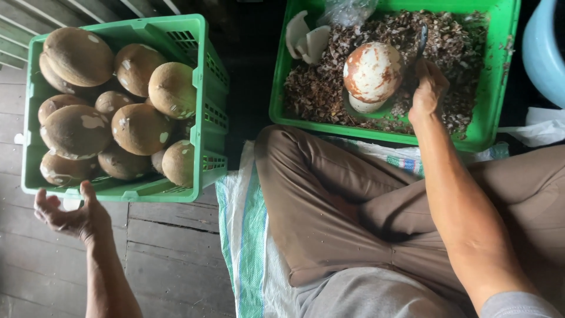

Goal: A person uses a small knife to peel the outer husk off a coconut while sitting on the floor surrounded by crates of coconuts.

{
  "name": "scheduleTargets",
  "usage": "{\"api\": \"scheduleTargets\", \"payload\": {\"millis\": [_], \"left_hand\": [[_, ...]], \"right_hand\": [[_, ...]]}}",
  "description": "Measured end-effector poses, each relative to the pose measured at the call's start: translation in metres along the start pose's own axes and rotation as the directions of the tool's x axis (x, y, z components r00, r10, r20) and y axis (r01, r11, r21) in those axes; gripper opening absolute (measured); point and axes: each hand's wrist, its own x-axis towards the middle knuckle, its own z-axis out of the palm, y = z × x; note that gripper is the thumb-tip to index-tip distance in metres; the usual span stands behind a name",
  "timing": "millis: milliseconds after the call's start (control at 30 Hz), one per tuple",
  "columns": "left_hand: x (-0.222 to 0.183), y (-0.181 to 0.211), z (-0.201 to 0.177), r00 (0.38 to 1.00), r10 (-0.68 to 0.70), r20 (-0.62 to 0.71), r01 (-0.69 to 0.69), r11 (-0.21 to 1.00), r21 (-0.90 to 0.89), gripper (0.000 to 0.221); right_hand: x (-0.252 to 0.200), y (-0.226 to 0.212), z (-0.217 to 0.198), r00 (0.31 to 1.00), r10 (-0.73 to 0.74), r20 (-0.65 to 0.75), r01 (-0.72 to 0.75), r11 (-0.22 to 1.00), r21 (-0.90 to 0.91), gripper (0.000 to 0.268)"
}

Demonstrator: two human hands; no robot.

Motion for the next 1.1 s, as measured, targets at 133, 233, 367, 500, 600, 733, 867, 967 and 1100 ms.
{"api": "scheduleTargets", "payload": {"millis": [133, 233, 367, 500, 600, 733, 867, 967, 1100], "left_hand": [[0.027, 0.101, 0.03, 0.906, 0.39, -0.167, -0.395, 0.919, 0.002, 0.055], [0.033, 0.212, 0.037, 0.876, 0.471, -0.105, -0.482, 0.863, -0.153, 0.053], [0.015, 0.33, 0.079, 0.819, 0.573, -0.03, -0.511, 0.705, -0.492, 0.049], [-0.025, 0.411, 0.153, 0.578, 0.782, 0.233, -0.512, 0.569, -0.643, 0.097], [-0.06, 0.45, 0.22, 0.416, 0.818, 0.397, -0.519, 0.572, -0.635, 0.132], [-0.101, 0.466, 0.282, 0.386, 0.725, 0.57, -0.308, 0.684, -0.662, 0.156], [-0.116, 0.468, 0.266, 0.5, 0.691, 0.523, -0.105, 0.648, -0.755, 0.125], [-0.124, 0.473, 0.26, 0.561, 0.727, 0.395, -0.085, 0.526, -0.846, 0.117], [-0.13, 0.469, 0.259, 0.64, 0.69, 0.338, -0.206, 0.577, -0.79, 0.107]], "right_hand": [[-0.004, -0.006, 0.001, 0.999, 0.042, -0.008, -0.042, 0.997, 0.059, 0.024], [-0.002, -0.007, 0.008, 0.992, 0.121, -0.046, -0.119, 0.992, 0.039, 0.026], [-0.006, -0.008, 0.01, 0.997, 0.073, -0.031, -0.07, 0.994, 0.08, 0.03], [-0.003, -0.006, 0.006, 0.994, 0.102, -0.026, -0.096, 0.978, 0.186, 0.019], [-0.002, -0.011, 0.004, 0.982, 0.181, -0.054, -0.167, 0.967, 0.194, 0.025], [-0.006, -0.027, 0.003, 0.982, 0.177, -0.065, -0.165, 0.973, 0.161, 0.04], [-0.015, -0.053, 0.015, 0.991, -0.134, 0.029, 0.132, 0.989, 0.065, 0.033], [-0.017, -0.077, 0.035, 0.594, -0.679, 0.431, 0.763, 0.645, -0.035, 0.01], [0.005, -0.071, 0.041, 0.618, -0.588, 0.522, 0.757, 0.624, -0.193, 0.025]]}}
